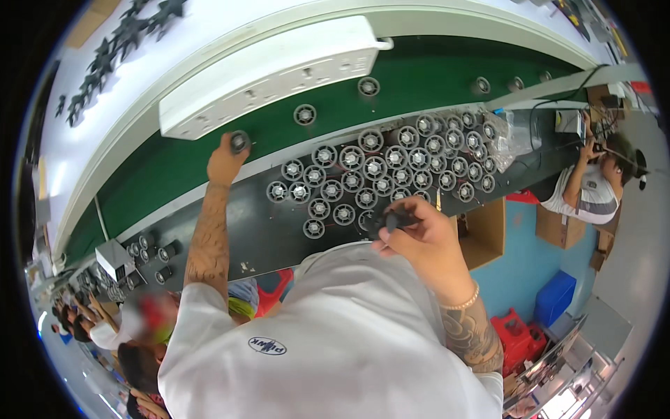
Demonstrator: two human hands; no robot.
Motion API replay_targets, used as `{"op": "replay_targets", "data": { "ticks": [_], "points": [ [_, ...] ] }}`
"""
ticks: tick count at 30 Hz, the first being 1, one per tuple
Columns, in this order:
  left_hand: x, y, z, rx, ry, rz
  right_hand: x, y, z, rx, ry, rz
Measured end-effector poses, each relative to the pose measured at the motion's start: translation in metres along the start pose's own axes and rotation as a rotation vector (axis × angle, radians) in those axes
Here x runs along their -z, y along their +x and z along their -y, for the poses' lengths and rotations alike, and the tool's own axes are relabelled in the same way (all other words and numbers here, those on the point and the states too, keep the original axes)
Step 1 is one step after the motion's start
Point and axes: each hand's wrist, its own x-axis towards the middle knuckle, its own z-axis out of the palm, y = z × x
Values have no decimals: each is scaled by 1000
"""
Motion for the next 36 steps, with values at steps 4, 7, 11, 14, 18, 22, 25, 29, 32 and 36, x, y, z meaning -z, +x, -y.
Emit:
{"op": "replay_targets", "data": {
  "ticks": [4,7,11,14,18,22,25,29,32,36],
  "points": [
    [12,-59,2,117,-89,42,-2,2,9,24,23,68],
    [-8,-107,18,136,-15,103,-7,10,16,35,49,112],
    [-21,-126,-2,261,-155,161,-18,16,31,76,61,177],
    [-17,-131,-11,208,-416,121,-30,8,46,87,38,221],
    [-26,-137,21,317,-639,123,-38,-24,84,212,-116,183],
    [1,-124,15,389,-475,-67,-53,-19,161,751,-443,-20],
    [18,-100,-2,262,-438,-136,-76,33,229,877,-848,-65],
    [26,-59,-40,131,-360,-105,-91,114,268,731,-946,194],
    [17,-39,-49,181,-352,-20,-128,113,265,873,-913,185],
    [7,-13,-73,70,-339,12,-160,133,263,1090,-1022,37]
  ]
}}
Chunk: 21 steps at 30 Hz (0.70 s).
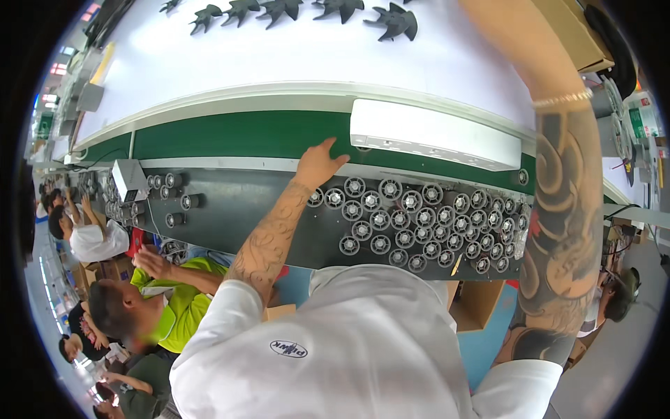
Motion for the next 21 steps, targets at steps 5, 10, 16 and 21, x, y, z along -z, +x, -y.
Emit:
{"op": "replay_targets", "data": {
  "ticks": [5,10,16,21],
  "points": [
    [-29,44,-36,-96,346,252,3,-3,6,-59,-214,-17],
    [-40,47,16,-75,293,71,-20,-150,-5,126,-746,-387],
    [50,-5,79,221,115,-127,-137,-194,-129,47,-294,484],
    [38,-96,111,394,58,-77,-242,-152,-292,-31,-391,493]
  ]
}}
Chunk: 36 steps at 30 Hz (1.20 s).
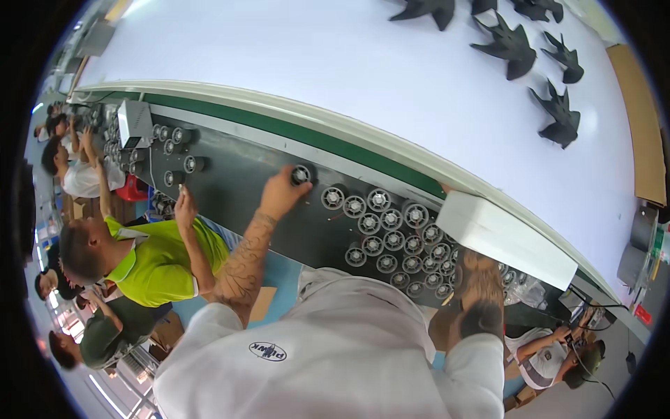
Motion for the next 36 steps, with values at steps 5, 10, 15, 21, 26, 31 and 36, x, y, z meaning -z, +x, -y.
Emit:
{"op": "replay_targets", "data": {
  "ticks": [5,10,15,21,26,31,36],
  "points": [
    [-51,-20,29,128,-575,103,-20,23,48,-175,-87,-69],
    [-13,-31,23,512,-1044,39,40,-70,222,232,107,7],
    [-26,-58,43,656,-1167,165,-42,-131,252,571,-59,79],
    [-61,-119,20,835,-1091,510,-74,-129,229,670,-202,-187],
    [-84,-121,-13,789,-1107,547,19,-124,190,496,250,-248],
    [-82,-129,-33,696,-1006,487,50,-108,-36,-339,-272,-152],
    [-79,-148,-24,747,-1024,381,32,-125,-234,-722,-92,-51]
  ]
}}
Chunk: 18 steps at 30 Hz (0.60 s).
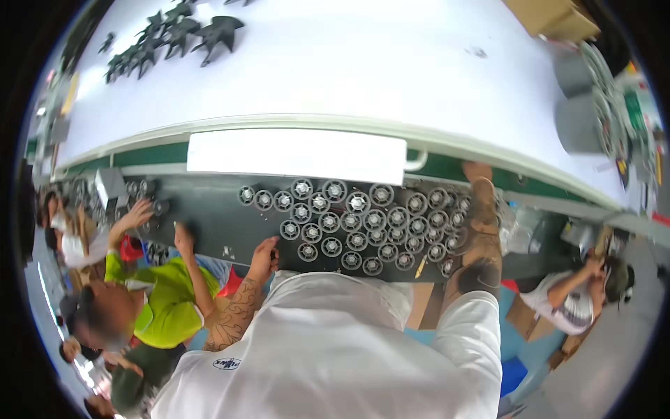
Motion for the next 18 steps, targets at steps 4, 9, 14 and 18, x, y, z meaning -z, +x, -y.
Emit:
{"op": "replay_targets", "data": {
  "ticks": [4,9,14,18],
  "points": [
    [17,-4,19,17,-47,-4,-31,25,-27,191,81,-55],
    [29,-38,24,-54,-211,-89,120,-193,270,528,429,585],
    [50,-12,23,-61,-442,23,-3,-351,357,1295,372,163],
    [62,14,27,-153,-566,-16,-70,-364,385,1354,199,98]
  ]
}}
